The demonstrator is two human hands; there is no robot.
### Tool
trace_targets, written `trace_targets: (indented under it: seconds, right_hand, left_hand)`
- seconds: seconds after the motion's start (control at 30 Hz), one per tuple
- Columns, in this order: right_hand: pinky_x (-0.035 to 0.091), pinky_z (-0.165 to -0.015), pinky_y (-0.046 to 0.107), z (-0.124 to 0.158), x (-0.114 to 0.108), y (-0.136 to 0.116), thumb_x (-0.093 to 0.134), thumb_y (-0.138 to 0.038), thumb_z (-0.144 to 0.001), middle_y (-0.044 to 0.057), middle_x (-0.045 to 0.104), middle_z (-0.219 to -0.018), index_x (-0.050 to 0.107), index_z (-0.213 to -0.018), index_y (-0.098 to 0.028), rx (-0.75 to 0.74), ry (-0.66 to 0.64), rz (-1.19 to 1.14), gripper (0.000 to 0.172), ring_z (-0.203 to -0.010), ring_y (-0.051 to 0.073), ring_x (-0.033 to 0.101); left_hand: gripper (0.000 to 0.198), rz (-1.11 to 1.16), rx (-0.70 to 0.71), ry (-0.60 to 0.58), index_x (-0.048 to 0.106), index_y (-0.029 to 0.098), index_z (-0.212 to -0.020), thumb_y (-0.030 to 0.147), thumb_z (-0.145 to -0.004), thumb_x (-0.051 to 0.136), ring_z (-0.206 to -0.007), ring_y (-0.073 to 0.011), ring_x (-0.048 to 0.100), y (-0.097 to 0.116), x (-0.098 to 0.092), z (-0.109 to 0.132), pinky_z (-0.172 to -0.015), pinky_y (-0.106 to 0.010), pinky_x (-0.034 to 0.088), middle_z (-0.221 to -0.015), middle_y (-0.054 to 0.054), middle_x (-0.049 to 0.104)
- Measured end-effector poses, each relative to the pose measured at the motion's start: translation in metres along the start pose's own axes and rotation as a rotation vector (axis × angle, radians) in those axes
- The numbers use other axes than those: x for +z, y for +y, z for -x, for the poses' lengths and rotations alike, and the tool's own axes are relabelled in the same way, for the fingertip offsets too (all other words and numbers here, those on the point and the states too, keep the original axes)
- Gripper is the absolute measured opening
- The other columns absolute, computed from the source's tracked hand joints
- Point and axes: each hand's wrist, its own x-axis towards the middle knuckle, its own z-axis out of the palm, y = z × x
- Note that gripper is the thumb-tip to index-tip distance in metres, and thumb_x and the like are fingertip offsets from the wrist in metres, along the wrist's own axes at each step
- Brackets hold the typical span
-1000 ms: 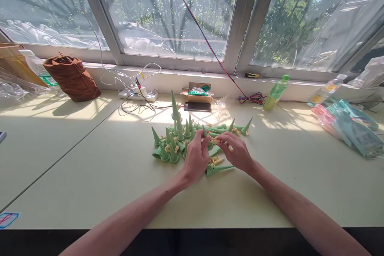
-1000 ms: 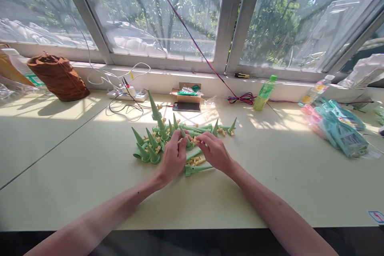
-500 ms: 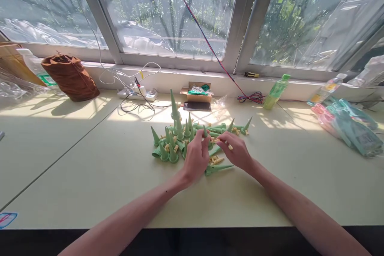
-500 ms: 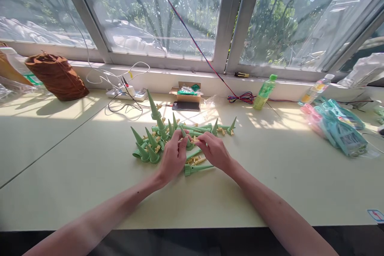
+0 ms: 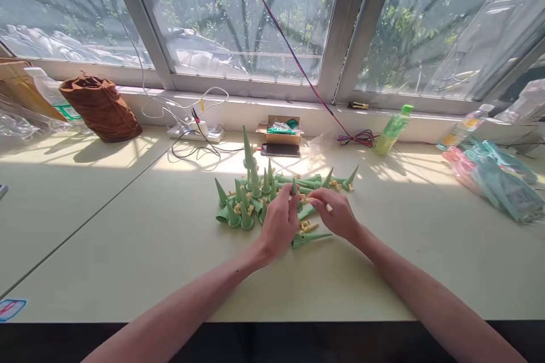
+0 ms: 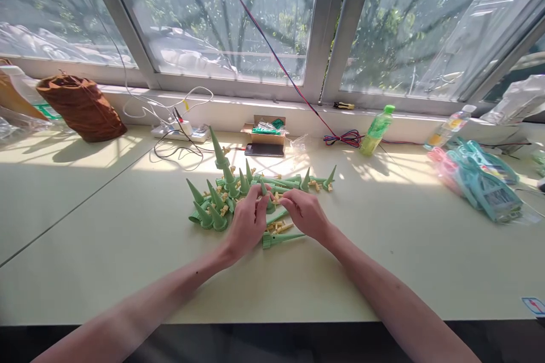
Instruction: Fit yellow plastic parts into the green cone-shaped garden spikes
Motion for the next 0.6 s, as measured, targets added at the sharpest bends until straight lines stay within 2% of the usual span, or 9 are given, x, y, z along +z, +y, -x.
trace_targets:
  seconds: [0.07, 0.13, 0.23, 0.33, 0.6]
  right_hand:
    - [0.043, -0.056, 0.024, 0.0005, 0.0001, -0.0002, 0.054, -0.026, -0.096, 0.002, 0.061, -0.074, 0.060, -0.095, -0.019, -0.007, 0.000, -0.047, 0.009, -0.060, 0.012, 0.053]
    - [0.045, -0.057, 0.024, 0.0008, 0.0005, -0.0003, 0.057, -0.023, -0.094, 0.003, 0.062, -0.080, 0.059, -0.102, -0.019, -0.029, -0.015, -0.082, 0.009, -0.063, 0.012, 0.055]
    - [0.046, -0.057, 0.024, 0.0005, 0.0013, -0.0005, 0.054, -0.020, -0.095, 0.004, 0.062, -0.083, 0.058, -0.102, -0.020, -0.045, -0.031, -0.092, 0.008, -0.066, 0.013, 0.056]
    - [0.044, -0.057, 0.025, -0.0004, 0.0017, -0.0010, 0.053, -0.020, -0.096, 0.002, 0.060, -0.077, 0.058, -0.096, -0.020, -0.050, -0.018, -0.054, 0.005, -0.063, 0.012, 0.053]
    - [0.036, -0.054, 0.024, 0.0000, 0.0018, -0.0014, 0.046, -0.028, -0.100, -0.001, 0.053, -0.061, 0.055, -0.073, -0.019, -0.019, -0.028, 0.044, 0.029, -0.054, 0.011, 0.045]
  left_hand:
    - [0.015, 0.002, -0.007, 0.015, 0.048, 0.018, -0.107, 0.026, -0.100, 0.037, -0.055, -0.0086, 0.047, -0.0004, 0.0000, -0.0003, -0.057, -0.022, 0.038, -0.084, -0.002, 0.063]
    - [0.015, 0.004, -0.010, 0.027, 0.048, 0.018, -0.106, 0.026, -0.100, 0.037, -0.057, -0.0090, 0.050, -0.0013, 0.0002, -0.0005, -0.058, -0.022, 0.039, -0.083, -0.002, 0.063]
    - [0.014, 0.007, -0.013, 0.026, 0.048, 0.018, -0.105, 0.026, -0.100, 0.037, -0.058, -0.0092, 0.050, -0.0022, 0.0007, -0.0004, -0.059, -0.022, 0.038, -0.083, -0.002, 0.062]
    - [0.015, 0.006, -0.006, 0.013, 0.048, 0.018, -0.105, 0.026, -0.100, 0.037, -0.056, -0.0091, 0.047, -0.0017, 0.0005, 0.0001, -0.058, -0.022, 0.037, -0.082, -0.001, 0.061]
    - [0.017, -0.015, 0.022, -0.003, 0.050, 0.017, -0.105, 0.027, -0.100, 0.036, -0.055, -0.0092, 0.042, 0.0000, 0.0005, 0.0016, -0.058, -0.022, 0.036, -0.075, 0.000, 0.058]
